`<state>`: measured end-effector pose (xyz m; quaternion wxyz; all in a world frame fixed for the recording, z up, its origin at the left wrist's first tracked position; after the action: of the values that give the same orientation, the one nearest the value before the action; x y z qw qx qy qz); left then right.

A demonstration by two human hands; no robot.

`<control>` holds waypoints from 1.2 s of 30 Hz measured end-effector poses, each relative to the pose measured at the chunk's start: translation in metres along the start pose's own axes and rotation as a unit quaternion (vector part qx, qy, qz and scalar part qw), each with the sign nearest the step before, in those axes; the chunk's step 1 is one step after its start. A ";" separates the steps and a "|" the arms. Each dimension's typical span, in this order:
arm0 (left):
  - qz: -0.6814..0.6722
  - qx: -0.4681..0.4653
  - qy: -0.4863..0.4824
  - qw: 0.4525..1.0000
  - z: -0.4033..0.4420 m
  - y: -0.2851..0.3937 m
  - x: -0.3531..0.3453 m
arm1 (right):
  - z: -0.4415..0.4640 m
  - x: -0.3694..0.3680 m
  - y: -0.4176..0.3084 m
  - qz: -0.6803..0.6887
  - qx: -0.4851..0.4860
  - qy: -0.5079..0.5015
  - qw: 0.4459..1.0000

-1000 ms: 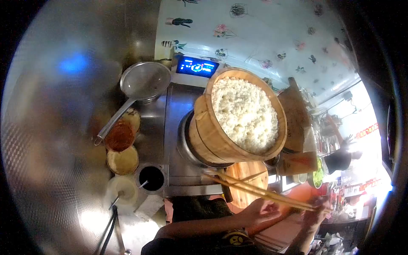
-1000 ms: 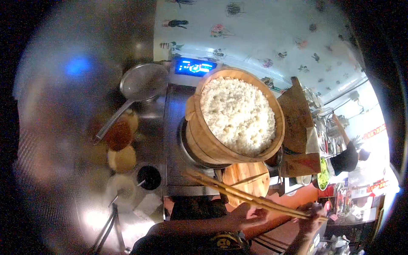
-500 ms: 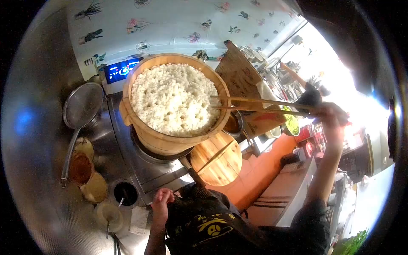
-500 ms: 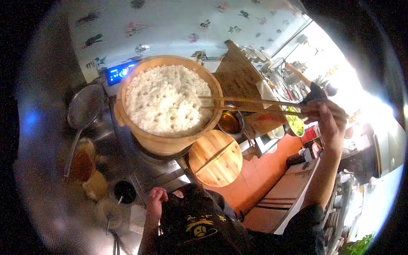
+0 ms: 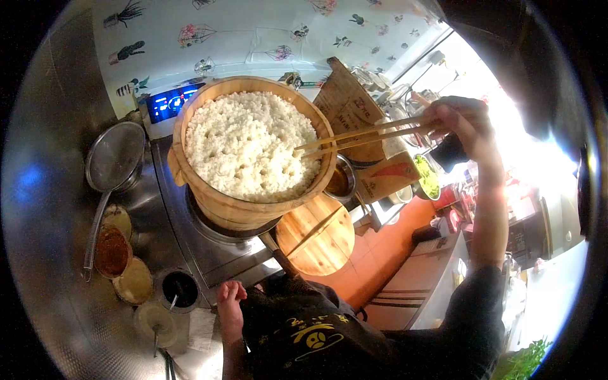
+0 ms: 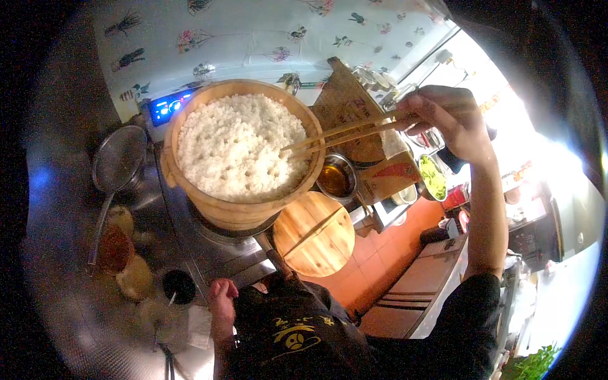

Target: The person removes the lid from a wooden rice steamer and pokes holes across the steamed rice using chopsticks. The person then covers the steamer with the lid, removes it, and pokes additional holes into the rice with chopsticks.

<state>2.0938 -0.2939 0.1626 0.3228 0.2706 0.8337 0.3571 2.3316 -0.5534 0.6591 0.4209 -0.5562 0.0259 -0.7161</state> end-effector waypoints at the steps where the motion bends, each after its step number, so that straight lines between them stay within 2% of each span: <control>1: 0.008 0.001 0.008 1.000 -0.001 -0.001 0.002 | 0.003 -0.003 -0.001 0.005 -0.017 -0.008 1.000; 5: 0.021 0.001 0.032 0.999 0.000 -0.014 0.017 | 0.017 -0.015 0.011 0.004 -0.006 -0.021 1.000; 11: 0.000 -0.006 0.046 0.999 -0.001 -0.010 0.021 | 0.041 -0.052 0.020 0.028 -0.051 -0.083 0.995; 19: -0.052 0.005 0.050 0.997 -0.007 -0.003 0.014 | 0.058 -0.139 0.076 0.062 -0.094 -0.200 0.973; 22: -0.043 -0.002 0.061 0.997 -0.007 -0.005 0.015 | 0.053 -0.159 0.089 0.056 -0.108 -0.201 0.972; 23: -0.041 -0.004 0.065 0.997 -0.007 -0.007 0.017 | 0.051 -0.150 0.085 0.044 -0.049 -0.226 0.972; 26: -0.016 -0.007 0.063 0.998 -0.003 -0.022 0.019 | 0.057 -0.121 0.042 -0.087 -0.053 -0.204 0.974; 27: -0.001 -0.006 0.057 0.998 -0.002 -0.023 0.017 | 0.062 -0.118 0.026 -0.164 0.015 -0.262 0.951; 30: 0.086 0.092 -0.076 0.989 0.002 -0.040 -0.024 | 0.063 -0.130 0.037 -0.314 0.289 -0.217 0.878; 32: 0.096 0.148 -0.121 0.977 0.004 -0.054 -0.053 | 0.071 -0.140 0.032 -0.371 0.302 -0.264 0.838; 35: 0.037 0.242 -0.189 0.951 0.010 -0.073 -0.093 | 0.080 -0.154 0.033 -0.406 0.293 -0.328 0.801; 36: 0.051 0.249 -0.186 0.949 0.014 -0.084 -0.099 | 0.080 -0.160 0.037 -0.417 0.294 -0.346 0.787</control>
<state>2.1496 -0.4052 0.1245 0.3756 0.4461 0.8065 0.0975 2.4225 -0.4414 0.5472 0.2055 -0.5728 -0.5678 -0.5543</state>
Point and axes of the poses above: each hand's wrist, its own z-axis towards the middle knuckle, its own x-axis out of the back of the hand, y = z × x, the point moved 4 cm from there along z, towards the middle knuckle, and after that the axes turned 11 degrees about y, right-handed, at the moved point
